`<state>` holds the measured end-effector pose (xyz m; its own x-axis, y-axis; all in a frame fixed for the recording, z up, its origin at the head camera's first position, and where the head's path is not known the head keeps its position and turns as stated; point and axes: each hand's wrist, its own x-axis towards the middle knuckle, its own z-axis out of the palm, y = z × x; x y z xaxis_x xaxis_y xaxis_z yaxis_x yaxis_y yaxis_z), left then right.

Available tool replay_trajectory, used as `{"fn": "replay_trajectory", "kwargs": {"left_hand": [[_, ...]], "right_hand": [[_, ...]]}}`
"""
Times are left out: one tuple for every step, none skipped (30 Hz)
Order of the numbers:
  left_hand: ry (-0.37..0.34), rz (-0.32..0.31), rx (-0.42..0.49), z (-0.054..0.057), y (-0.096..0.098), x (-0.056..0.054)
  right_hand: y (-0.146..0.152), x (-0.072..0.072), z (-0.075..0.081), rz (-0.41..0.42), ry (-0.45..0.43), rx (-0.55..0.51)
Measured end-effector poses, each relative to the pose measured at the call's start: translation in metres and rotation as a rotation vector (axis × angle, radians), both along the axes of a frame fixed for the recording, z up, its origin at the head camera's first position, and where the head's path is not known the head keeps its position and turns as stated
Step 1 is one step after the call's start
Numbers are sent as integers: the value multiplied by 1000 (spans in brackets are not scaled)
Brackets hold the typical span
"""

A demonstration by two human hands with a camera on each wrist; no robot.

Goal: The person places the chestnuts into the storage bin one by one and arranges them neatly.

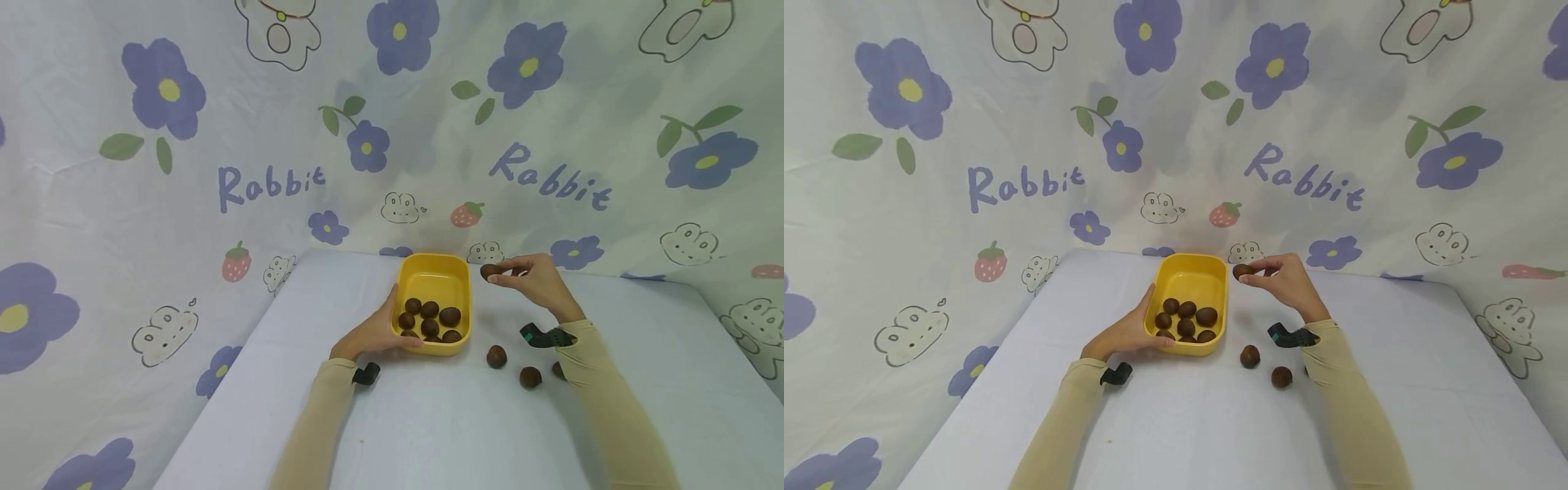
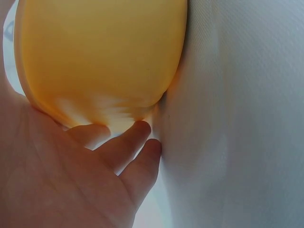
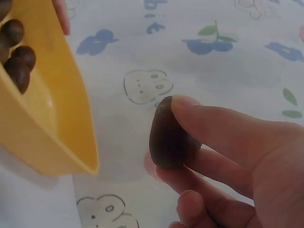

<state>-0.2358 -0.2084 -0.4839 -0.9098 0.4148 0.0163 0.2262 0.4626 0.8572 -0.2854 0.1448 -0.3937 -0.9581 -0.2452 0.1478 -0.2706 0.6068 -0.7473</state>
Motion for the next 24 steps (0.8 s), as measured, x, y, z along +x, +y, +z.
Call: {"fn": "replay_trajectory", "kwargs": {"left_hand": [[-1, 1, 1, 0, 0, 0], [2, -4, 11, 0, 0, 0], [2, -7, 17, 0, 0, 1], [1, -7, 22, 1, -1, 1], [3, -10, 29, 1, -1, 1], [3, -9, 34, 1, -1, 1], [3, -8, 38, 1, -1, 1], [3, -11, 40, 1, 0, 1], [8, -12, 41, 1, 0, 1], [9, -14, 42, 2, 0, 1], [11, -16, 43, 2, 0, 1], [13, -18, 41, 2, 0, 1], [17, -20, 40, 3, 0, 1], [18, -19, 37, 3, 1, 0], [19, -19, 32, 3, 1, 0], [18, -17, 26, 3, 1, 0], [19, -15, 21, 4, 1, 0], [20, -14, 19, 4, 2, -1], [18, -14, 20, 4, 2, -1], [14, -13, 16, 3, 2, -2], [9, -12, 12, 2, 2, -2], [6, -12, 9, 2, 2, -1], [0, -12, 10, 2, 2, -1], [-7, -10, 8, 1, 2, -1]], "right_hand": [[-5, -3, 0, 4, 1, -12], [-10, -5, 0, 7, 2, -21], [-14, -8, 0, 11, 2, -32], [-19, -10, 0, 17, 0, -47], [-24, -13, 0, 24, -3, -59], [-29, -15, 0, 32, -7, -75], [-34, -17, -1, 39, -10, -82], [-40, -19, -1, 44, -13, -91], [-45, -20, -1, 50, -15, -98], [-50, -22, -2, 57, -12, -103], [-55, -24, -2, 65, -5, -103], [-59, -26, -3, 72, 3, -105], [-64, -27, -4, 78, 11, -108], [-68, -29, -4, 84, 13, -114], [-72, -31, -5, 90, 16, -119], [-76, -33, -6, 94, 15, -121], [-79, -34, -8, 98, 10, -123], [-83, -36, -10, 98, -3, -125], [-87, -38, -11, 99, -18, -132], [-91, -39, -13, 100, -35, -134], [-94, -40, -16, 100, -48, -134], [-98, -41, -18, 99, -64, -134], [-101, -42, -20, 99, -74, -134], [-105, -43, -23, 99, -87, -135]]}}
